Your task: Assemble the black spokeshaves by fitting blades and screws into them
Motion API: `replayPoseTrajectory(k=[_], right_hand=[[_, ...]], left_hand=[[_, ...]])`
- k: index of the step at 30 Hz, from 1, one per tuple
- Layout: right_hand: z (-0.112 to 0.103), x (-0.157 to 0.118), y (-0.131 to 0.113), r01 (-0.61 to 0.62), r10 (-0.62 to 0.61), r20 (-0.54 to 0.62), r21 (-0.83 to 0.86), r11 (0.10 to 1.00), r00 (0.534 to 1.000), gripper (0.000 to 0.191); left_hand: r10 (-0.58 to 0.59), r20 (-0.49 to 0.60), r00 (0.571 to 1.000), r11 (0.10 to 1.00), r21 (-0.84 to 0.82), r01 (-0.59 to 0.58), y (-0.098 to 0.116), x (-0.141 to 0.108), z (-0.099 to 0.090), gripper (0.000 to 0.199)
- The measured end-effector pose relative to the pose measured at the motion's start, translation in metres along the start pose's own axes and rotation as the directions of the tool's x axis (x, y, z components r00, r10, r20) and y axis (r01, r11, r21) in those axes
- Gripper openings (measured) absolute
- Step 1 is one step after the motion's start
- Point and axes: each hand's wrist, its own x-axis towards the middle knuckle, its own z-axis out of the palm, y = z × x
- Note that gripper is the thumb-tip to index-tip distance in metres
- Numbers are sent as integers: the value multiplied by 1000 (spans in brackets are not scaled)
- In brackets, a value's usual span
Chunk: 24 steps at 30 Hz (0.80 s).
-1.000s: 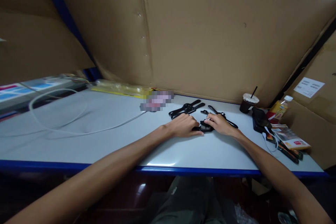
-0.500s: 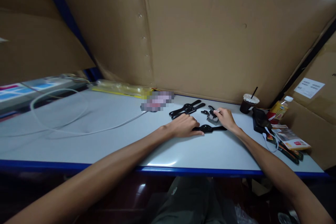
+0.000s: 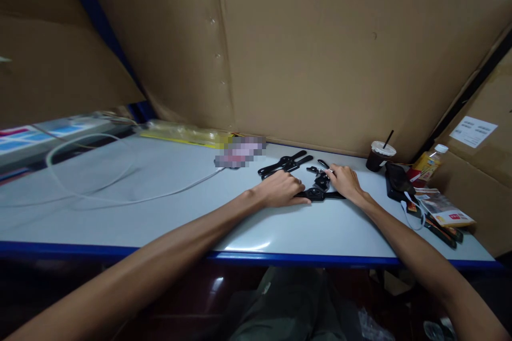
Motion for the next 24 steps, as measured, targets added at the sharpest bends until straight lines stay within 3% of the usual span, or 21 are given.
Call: replayPoseTrajectory(k=[6, 11, 14, 17, 21, 24], right_hand=[[-6, 8, 11, 14, -11, -67, 43, 999, 998, 30], [-25, 17, 40, -153, 143, -142, -56, 987, 979, 35], [-34, 20, 57, -201, 195, -64, -120, 972, 979, 31], [-34, 20, 61, -156, 159, 16, -120, 980, 987, 28], [-30, 13, 47, -126, 139, 66, -163, 978, 988, 47], [-29, 7, 34, -80, 119, 141, -258, 963, 983, 60]], left_hand=[[0, 14, 1000, 995, 96, -1, -8, -2, -3, 57], [-191, -74, 979, 976, 95, 197, -25, -4, -8, 62], [-330, -124, 936, 935, 96, 342, -38, -6, -11, 65], [-441, -76, 895, 888, 110, 447, -44, -7, -12, 66], [-558, 41, 829, 819, 188, 542, -42, -6, -14, 67], [-584, 83, 808, 802, 216, 557, -37, -4, -16, 67]])
